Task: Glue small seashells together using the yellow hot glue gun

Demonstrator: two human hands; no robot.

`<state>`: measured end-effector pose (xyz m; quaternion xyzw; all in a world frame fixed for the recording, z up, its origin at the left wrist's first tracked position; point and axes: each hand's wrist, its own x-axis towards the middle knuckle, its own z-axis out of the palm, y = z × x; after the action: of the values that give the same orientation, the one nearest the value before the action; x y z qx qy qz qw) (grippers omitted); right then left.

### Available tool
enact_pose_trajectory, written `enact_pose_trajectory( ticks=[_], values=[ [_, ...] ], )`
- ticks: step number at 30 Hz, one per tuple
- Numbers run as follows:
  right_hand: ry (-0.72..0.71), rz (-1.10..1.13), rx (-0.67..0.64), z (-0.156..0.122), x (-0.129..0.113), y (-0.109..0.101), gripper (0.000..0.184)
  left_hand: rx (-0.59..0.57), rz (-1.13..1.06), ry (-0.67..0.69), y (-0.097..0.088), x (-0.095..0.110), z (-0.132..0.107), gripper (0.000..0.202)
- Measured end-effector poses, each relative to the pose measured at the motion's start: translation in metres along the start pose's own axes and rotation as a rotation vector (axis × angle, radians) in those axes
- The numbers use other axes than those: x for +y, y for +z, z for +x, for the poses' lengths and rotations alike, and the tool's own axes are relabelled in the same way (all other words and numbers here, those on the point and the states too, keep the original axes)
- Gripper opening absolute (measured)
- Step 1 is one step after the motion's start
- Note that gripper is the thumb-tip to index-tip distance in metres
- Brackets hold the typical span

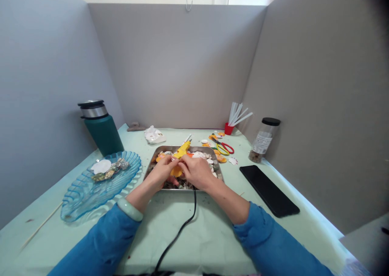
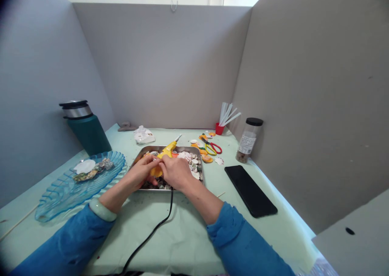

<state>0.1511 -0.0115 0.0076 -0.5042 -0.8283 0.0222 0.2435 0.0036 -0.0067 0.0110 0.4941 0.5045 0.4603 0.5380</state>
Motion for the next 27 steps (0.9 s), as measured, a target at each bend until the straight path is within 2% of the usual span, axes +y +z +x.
enact_pose_trajectory(
  ticks=[19, 27],
  values=[
    [0.004, -0.002, 0.008, -0.0003, -0.0006, 0.0005, 0.026, 0.013, -0.002, -0.015, 0.0013, 0.0025, -0.0014, 0.021],
    [0.018, -0.009, -0.022, 0.0001, -0.0006, 0.0005, 0.027, -0.007, -0.012, -0.027, 0.0017, 0.0016, -0.0025, 0.028]
  ],
)
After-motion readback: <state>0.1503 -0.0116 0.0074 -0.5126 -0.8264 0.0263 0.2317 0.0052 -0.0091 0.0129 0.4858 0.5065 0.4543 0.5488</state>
